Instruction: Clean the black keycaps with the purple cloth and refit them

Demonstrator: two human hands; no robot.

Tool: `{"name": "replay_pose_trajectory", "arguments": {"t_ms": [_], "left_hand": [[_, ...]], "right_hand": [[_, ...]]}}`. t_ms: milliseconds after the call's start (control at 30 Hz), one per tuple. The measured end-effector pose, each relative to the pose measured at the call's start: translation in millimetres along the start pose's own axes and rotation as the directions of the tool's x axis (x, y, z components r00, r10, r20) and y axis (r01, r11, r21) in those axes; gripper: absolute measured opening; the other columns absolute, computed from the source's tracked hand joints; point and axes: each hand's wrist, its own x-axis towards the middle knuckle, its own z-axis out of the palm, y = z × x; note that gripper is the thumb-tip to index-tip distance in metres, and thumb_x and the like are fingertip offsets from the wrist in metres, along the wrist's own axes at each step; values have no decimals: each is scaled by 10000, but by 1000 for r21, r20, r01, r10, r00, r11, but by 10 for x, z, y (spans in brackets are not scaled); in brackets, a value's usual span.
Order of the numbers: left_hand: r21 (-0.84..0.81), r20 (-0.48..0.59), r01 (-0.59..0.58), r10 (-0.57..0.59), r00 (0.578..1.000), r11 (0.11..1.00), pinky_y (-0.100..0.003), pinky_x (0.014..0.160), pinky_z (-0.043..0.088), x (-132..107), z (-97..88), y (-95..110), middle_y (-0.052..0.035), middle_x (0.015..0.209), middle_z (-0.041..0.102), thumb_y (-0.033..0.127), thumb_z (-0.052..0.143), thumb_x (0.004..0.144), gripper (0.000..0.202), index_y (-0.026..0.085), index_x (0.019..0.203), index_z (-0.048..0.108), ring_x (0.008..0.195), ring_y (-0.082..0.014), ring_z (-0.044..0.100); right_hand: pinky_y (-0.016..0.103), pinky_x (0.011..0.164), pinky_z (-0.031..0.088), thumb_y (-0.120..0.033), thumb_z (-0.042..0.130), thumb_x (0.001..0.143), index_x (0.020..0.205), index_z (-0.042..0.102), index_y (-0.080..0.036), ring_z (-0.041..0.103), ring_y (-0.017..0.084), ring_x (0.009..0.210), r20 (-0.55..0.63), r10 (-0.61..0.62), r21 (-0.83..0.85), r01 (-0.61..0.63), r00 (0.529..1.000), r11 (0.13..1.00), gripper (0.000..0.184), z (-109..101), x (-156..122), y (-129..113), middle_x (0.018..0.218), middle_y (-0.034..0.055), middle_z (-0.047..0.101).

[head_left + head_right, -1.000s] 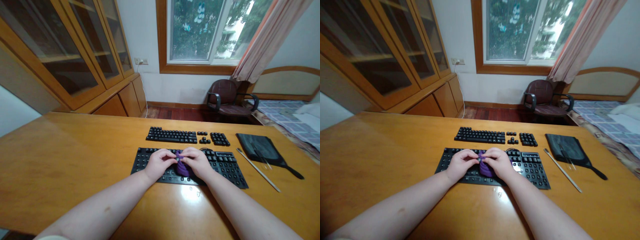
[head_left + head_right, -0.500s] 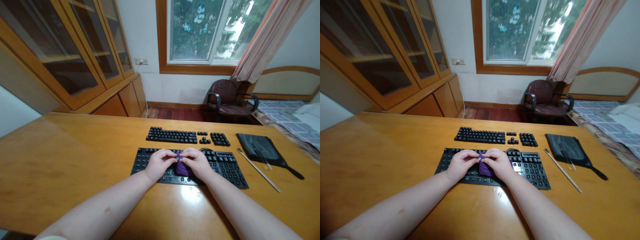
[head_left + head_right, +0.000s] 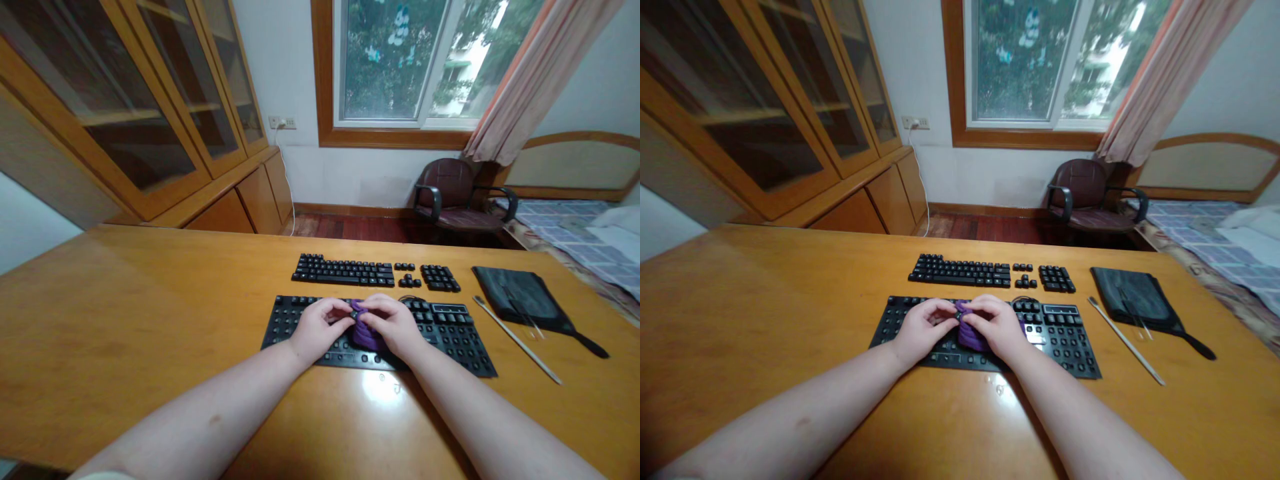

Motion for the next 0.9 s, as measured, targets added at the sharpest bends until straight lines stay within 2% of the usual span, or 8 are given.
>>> {"name": "replay_pose_trajectory", "arguments": {"t_ms": [267, 433, 667, 900], "left_hand": [[-168, 84, 133, -121, 989, 977, -335, 819, 530, 3, -12, 57, -44, 833, 674, 205, 684, 672, 196, 142, 840, 605, 802, -162, 656], [-157, 98, 146, -131, 986, 977, -332, 801, 535, 10, -15, 55, -47, 820, 676, 212, 685, 676, 204, 134, 846, 601, 791, -162, 656], [8, 39, 10, -11, 999, 1000, -294, 749, 541, 0, 9, -3, -40, 809, 660, 179, 681, 682, 132, 143, 797, 628, 753, -151, 646], [193, 66, -141, 131, 989, 971, -262, 714, 531, -10, -30, 27, -24, 793, 655, 117, 644, 710, 82, 164, 777, 645, 741, -137, 631]], "right_hand": [[304, 706, 490, -252, 708, 707, 807, 730, -232, 615, 167, 745, -3, 6, -3, -6, 1000, 1000, 105, 4, -5, 47, 785, 34, 659], [302, 699, 490, -251, 711, 702, 803, 733, -231, 613, 167, 738, -3, 12, -4, -12, 1000, 1000, 106, 12, -7, 36, 772, 33, 657], [307, 716, 489, -265, 697, 721, 824, 735, -246, 609, 163, 743, -16, -2, 19, 2, 1000, 1000, 111, 0, -6, 15, 782, 32, 650], [317, 732, 483, -276, 742, 671, 923, 711, -256, 597, 179, 806, 87, -35, -63, 41, 996, 997, 254, -4, -9, 36, 856, 35, 621]]}}
